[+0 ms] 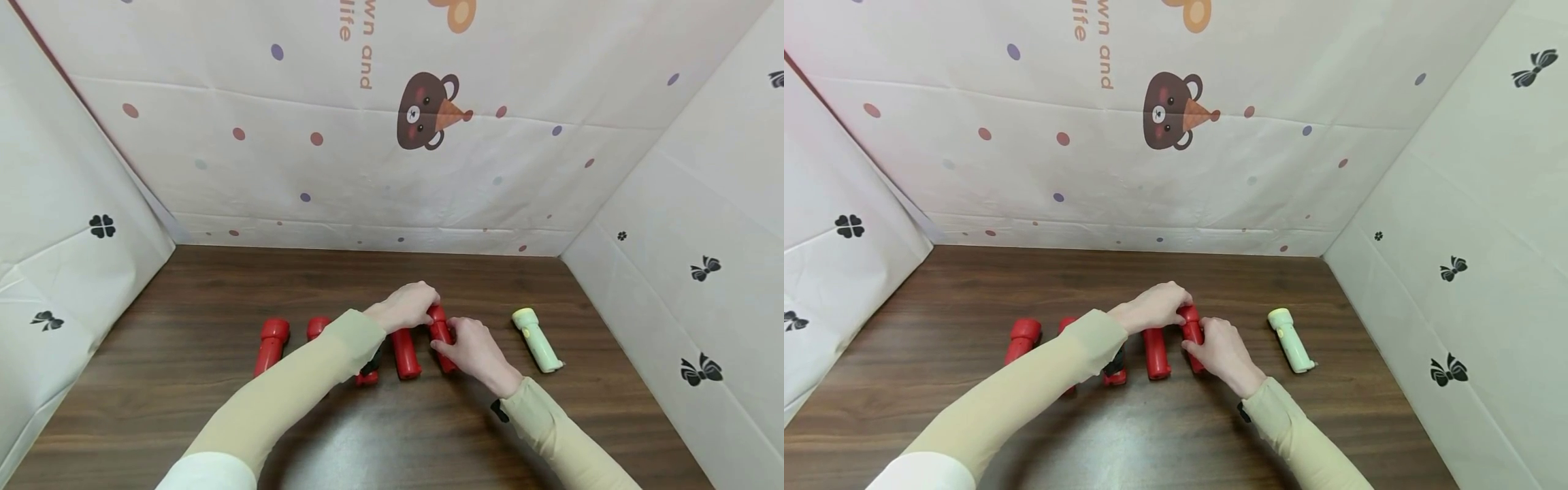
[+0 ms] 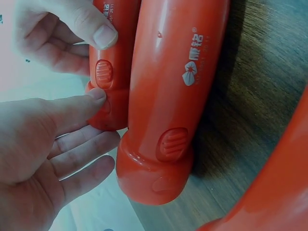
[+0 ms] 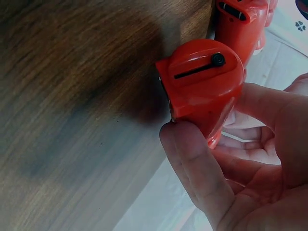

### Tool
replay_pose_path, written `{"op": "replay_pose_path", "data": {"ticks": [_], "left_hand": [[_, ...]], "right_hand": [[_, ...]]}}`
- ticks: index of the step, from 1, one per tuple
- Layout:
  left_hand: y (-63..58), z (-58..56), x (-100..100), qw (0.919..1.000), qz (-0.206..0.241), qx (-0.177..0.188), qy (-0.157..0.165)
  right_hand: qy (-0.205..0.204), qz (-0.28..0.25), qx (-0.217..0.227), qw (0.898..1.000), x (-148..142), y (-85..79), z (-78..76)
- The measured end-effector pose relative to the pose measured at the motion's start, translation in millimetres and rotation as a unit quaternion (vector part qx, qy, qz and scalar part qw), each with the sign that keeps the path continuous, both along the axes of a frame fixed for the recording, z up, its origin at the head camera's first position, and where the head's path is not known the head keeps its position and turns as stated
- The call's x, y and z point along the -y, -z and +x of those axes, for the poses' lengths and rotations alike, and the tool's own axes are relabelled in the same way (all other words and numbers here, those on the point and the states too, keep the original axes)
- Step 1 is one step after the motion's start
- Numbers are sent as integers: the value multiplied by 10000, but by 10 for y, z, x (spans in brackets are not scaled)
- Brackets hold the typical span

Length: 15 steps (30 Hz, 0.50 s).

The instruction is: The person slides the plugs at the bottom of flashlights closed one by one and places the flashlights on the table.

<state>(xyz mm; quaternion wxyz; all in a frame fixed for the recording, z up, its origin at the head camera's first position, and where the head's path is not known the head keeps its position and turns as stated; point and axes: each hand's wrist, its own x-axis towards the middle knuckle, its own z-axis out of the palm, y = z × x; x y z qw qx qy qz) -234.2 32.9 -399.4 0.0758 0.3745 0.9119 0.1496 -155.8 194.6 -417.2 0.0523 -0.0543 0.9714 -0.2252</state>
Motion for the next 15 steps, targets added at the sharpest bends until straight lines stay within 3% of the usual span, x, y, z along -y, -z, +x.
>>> {"op": "replay_pose_path", "data": {"ticks": [15], "left_hand": [[54, -27, 37, 9998, 143, 160, 34]], "right_hand": [[-34, -58, -14, 10000, -1, 10, 36]]}}
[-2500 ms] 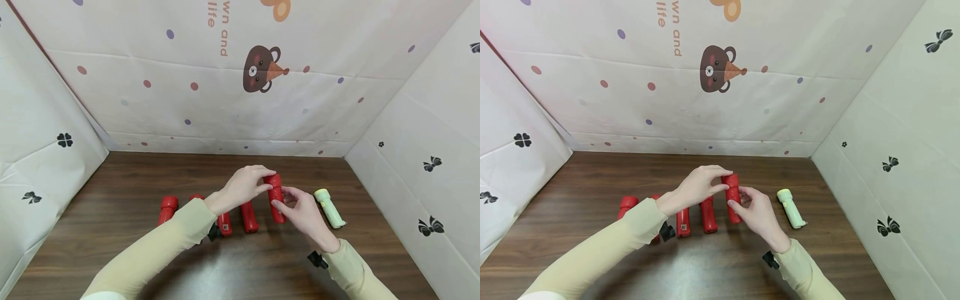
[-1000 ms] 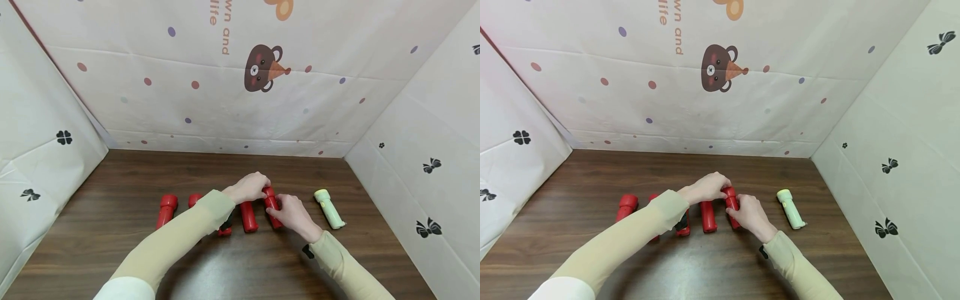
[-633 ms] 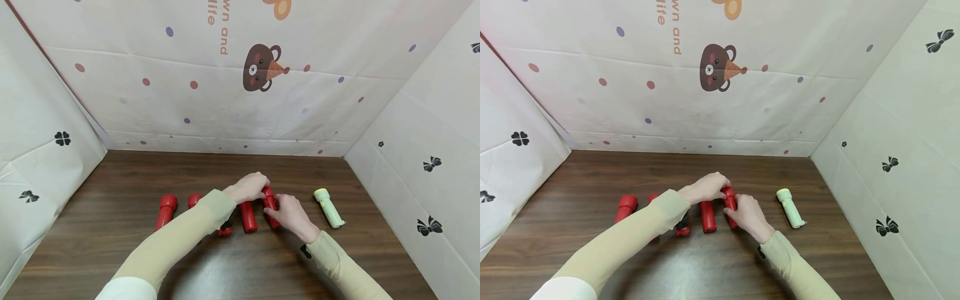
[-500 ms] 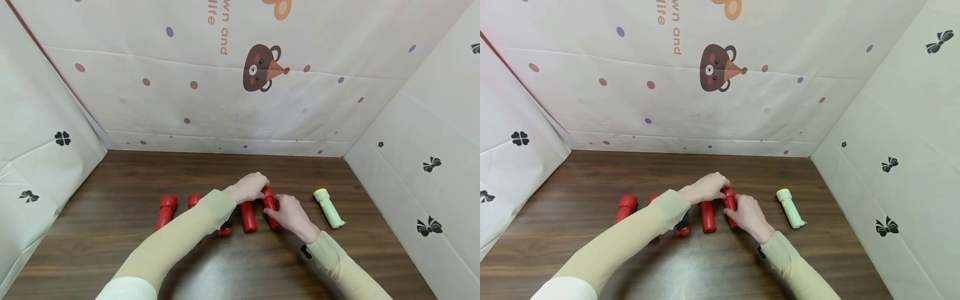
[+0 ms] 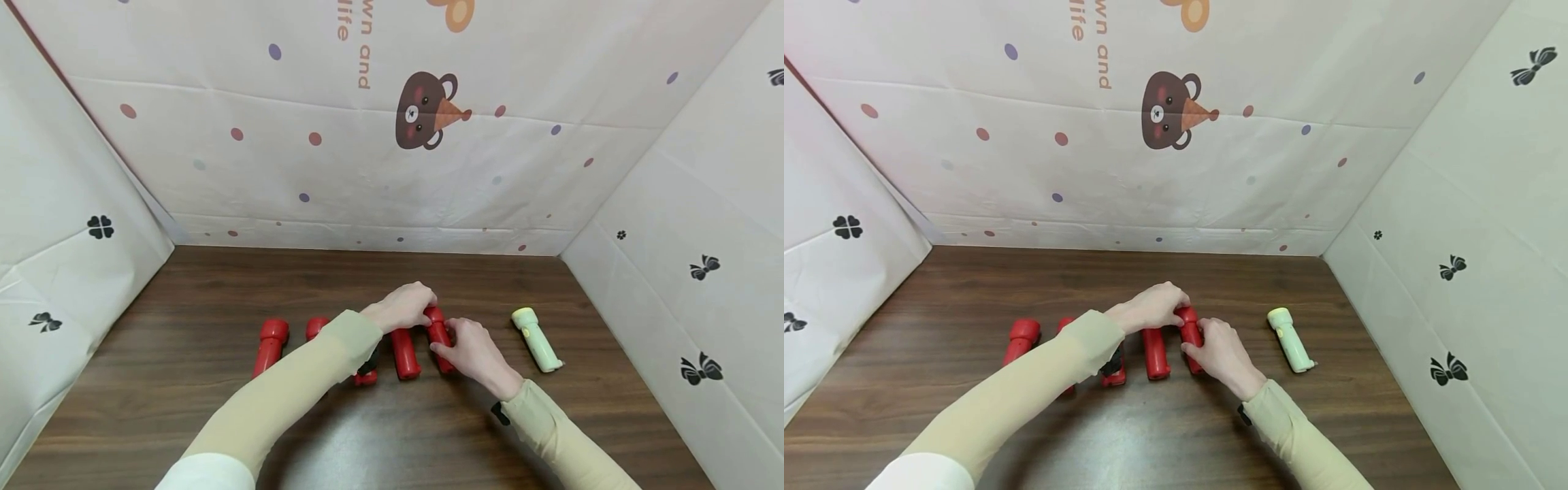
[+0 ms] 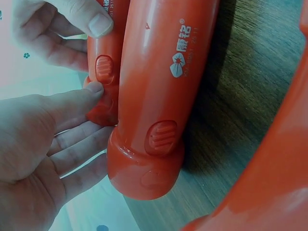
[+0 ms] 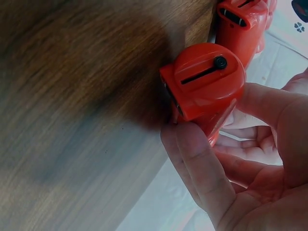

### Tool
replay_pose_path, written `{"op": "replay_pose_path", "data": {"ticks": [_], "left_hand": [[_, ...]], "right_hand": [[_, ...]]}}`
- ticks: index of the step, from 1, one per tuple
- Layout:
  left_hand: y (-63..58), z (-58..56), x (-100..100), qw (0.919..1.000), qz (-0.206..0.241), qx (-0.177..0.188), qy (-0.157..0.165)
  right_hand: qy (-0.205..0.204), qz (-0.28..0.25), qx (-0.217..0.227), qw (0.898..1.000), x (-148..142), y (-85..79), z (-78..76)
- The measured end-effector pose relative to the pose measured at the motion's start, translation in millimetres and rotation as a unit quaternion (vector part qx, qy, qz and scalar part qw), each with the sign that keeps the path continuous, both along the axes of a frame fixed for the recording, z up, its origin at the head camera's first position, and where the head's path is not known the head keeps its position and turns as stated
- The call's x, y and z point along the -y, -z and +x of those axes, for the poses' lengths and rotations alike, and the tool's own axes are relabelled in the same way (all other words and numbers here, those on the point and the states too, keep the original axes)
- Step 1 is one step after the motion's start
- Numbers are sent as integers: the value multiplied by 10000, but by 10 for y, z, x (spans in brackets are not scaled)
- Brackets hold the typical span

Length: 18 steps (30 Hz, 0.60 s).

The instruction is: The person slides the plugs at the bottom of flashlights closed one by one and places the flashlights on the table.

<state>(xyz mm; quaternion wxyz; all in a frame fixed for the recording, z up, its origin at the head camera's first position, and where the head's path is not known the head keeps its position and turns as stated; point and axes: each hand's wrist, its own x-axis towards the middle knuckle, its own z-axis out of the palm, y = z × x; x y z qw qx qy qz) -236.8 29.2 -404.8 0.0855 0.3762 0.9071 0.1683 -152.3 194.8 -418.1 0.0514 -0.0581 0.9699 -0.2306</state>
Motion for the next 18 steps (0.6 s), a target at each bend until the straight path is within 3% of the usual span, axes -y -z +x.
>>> {"op": "replay_pose_path", "data": {"ticks": [18], "left_hand": [[11, 3, 54, 10000, -50, 41, -2]], "right_hand": [[-60, 185, -144, 9997, 32, 19, 57]]}}
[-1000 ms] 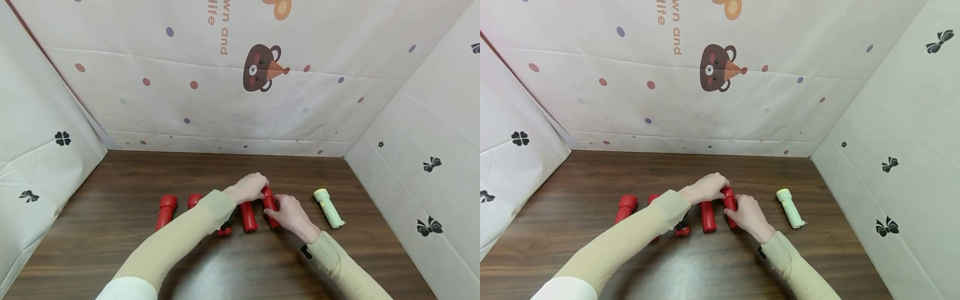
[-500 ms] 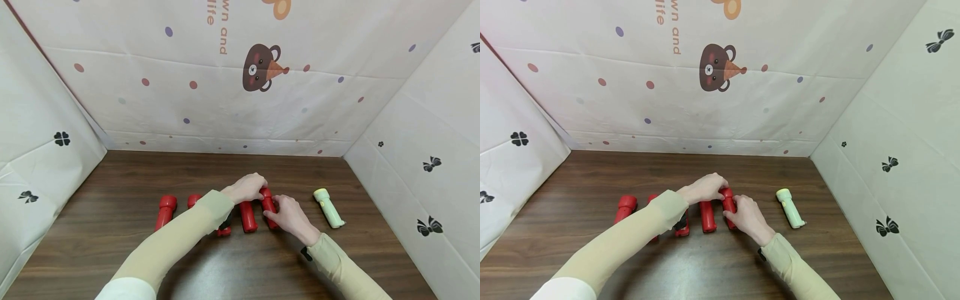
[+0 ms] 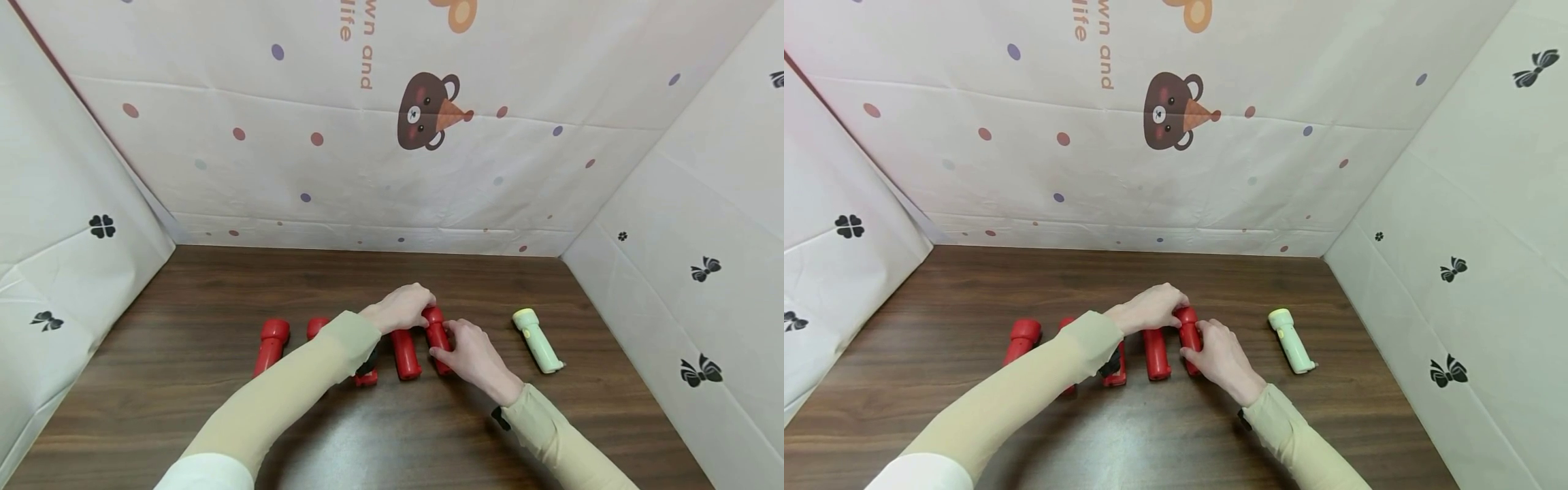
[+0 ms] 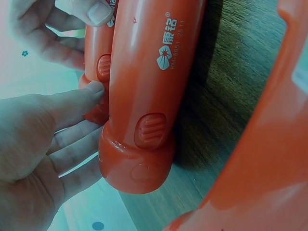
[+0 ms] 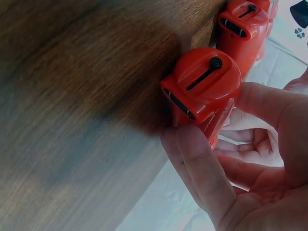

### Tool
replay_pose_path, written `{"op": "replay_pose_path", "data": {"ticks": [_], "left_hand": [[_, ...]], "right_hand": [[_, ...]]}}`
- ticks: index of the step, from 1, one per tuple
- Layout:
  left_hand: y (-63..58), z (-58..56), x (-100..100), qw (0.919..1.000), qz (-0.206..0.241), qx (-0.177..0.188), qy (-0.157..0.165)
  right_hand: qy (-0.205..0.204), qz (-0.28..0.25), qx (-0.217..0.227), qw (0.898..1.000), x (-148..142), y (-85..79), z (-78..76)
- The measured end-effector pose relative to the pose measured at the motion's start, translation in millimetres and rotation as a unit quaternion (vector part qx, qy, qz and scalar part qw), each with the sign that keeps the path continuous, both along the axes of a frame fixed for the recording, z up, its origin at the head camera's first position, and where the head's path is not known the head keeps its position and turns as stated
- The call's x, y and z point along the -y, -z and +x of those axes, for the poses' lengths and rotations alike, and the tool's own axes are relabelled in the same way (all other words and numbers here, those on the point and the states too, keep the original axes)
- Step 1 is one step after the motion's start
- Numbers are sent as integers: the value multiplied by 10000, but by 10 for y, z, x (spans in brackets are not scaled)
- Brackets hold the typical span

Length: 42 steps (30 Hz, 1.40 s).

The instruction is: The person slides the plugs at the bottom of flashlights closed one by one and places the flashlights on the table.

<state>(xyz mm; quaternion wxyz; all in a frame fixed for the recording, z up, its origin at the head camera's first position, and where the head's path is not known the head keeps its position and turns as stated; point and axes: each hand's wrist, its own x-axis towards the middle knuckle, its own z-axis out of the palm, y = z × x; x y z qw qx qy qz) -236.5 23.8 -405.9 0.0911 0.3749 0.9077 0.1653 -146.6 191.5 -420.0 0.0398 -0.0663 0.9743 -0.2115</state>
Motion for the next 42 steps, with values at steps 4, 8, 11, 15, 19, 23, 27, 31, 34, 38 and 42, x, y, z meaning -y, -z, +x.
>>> {"op": "replay_pose_path", "data": {"ticks": [4, 8, 11, 15, 19, 23, 27, 31, 34, 38, 42], "left_hand": [[3, -3, 4, 10000, 24, 33, -12], [8, 5, 5, 9999, 36, 110, -46], [10, 14, 6, 9999, 58, 141, -66], [2, 23, 14, 9998, 94, 141, -66], [-4, 21, 24, 9998, 114, 131, -50], [0, 21, 32, 9999, 129, 52, -31], [20, 40, 36, 9999, 111, -66, -18], [29, 78, 55, 9997, 61, -171, -141], [12, 116, 71, 9994, 162, -165, -263], [-11, 177, 100, 9986, 356, -249, -299], [-31, 234, 135, 9977, 485, -319, -339]], "right_hand": [[3, 43, -44, 10000, 11, -7, 10], [7, 57, -81, 10000, 19, -11, 18], [-18, 74, -139, 9999, 21, -11, 23], [-58, 123, -195, 9997, 19, -13, 20], [-67, 185, -195, 9996, 9, -19, 22], [-67, 276, -252, 9993, -14, -24, 35], [-31, 345, -343, 9988, -57, -28, 71], [-54, 330, -510, 9981, -120, -46, 116], [-67, 302, -709, 9970, -192, -62, 134], [-35, 307, -876, 9957, -303, -75, 143], [36, 394, -979, 9944, -416, -78, 152]]}}
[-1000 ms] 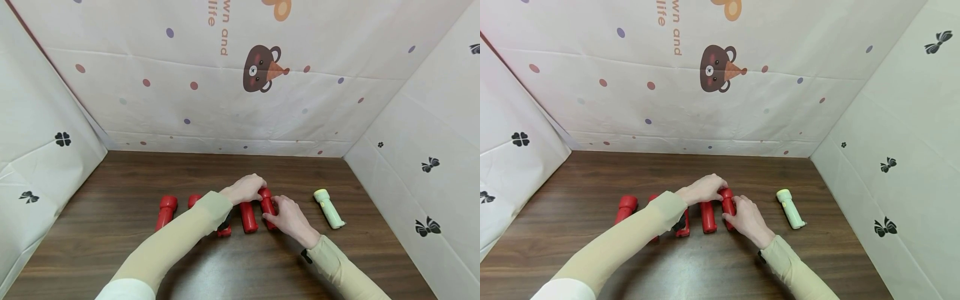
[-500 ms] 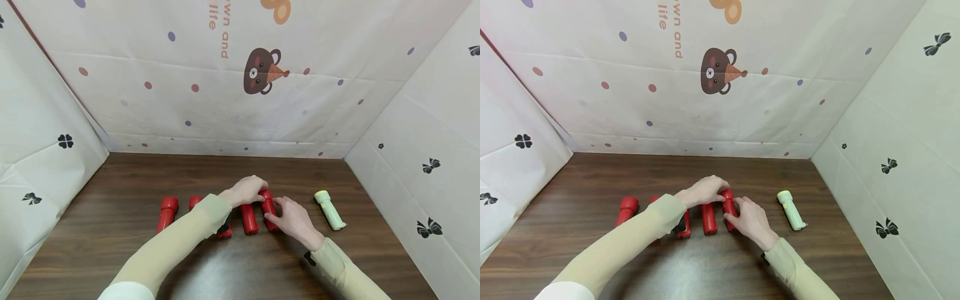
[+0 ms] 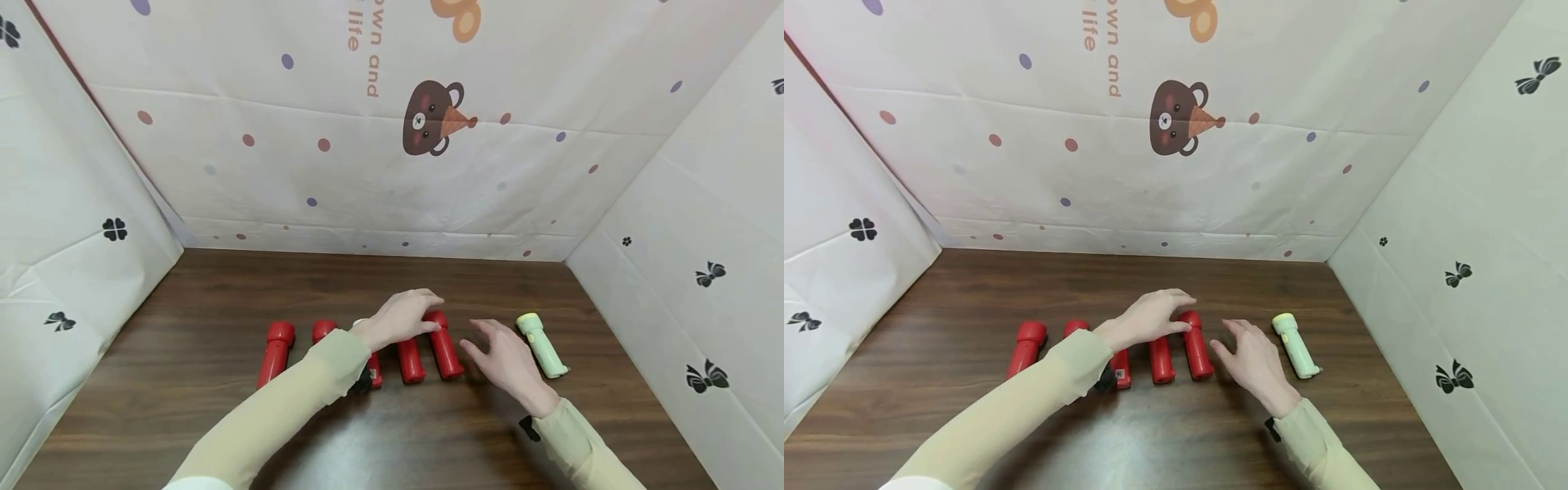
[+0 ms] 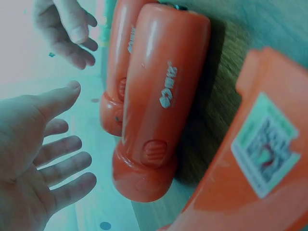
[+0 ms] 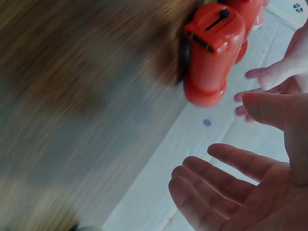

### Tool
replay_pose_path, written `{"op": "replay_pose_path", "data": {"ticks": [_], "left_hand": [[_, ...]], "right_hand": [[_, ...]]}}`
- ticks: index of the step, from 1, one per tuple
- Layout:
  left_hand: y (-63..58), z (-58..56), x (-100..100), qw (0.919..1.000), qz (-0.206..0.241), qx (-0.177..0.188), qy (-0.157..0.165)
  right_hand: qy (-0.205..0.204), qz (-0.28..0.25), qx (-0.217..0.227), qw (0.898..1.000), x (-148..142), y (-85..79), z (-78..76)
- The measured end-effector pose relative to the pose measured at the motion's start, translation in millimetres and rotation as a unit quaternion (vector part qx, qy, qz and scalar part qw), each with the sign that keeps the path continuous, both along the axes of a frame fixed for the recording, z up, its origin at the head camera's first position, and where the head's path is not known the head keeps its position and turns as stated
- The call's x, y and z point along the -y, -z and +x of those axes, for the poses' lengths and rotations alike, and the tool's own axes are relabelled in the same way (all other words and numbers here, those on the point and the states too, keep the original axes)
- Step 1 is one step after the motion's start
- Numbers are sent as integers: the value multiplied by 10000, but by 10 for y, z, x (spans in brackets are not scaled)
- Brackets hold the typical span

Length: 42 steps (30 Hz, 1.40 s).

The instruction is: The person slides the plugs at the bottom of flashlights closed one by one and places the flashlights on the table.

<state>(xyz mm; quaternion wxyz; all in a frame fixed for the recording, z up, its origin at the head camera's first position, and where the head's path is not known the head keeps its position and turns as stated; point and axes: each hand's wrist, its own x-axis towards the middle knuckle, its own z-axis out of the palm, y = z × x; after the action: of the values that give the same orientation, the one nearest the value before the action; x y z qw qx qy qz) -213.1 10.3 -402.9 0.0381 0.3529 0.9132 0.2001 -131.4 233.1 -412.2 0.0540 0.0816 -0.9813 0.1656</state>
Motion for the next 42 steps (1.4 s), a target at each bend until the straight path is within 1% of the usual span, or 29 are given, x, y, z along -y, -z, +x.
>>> {"op": "replay_pose_path", "data": {"ticks": [5, 9, 20, 26, 29, 32, 42], "left_hand": [[-23, 72, 34, 9996, 201, 83, -153], [-30, 125, 49, 9989, 378, 163, -230], [-36, 277, 39, 9944, 941, 352, -314], [-22, 345, -22, 9927, 1135, 289, -279], [-9, 376, -55, 9927, 1150, 264, -262], [4, 402, -87, 9925, 1165, 265, -247], [28, 479, -142, 9922, 1172, 331, -272]], "right_hand": [[127, 161, -169, 9996, -145, 5, 12], [299, 175, -256, 9991, -259, -7, 22], [683, 454, -331, 9961, -625, 7, 34], [924, 505, -427, 9935, -780, 55, 10], [1061, 508, -365, 9924, -847, 86, 11], [1166, 544, -210, 9915, -910, 109, 21], [1217, 602, 365, 9901, -1020, 126, -7]]}}
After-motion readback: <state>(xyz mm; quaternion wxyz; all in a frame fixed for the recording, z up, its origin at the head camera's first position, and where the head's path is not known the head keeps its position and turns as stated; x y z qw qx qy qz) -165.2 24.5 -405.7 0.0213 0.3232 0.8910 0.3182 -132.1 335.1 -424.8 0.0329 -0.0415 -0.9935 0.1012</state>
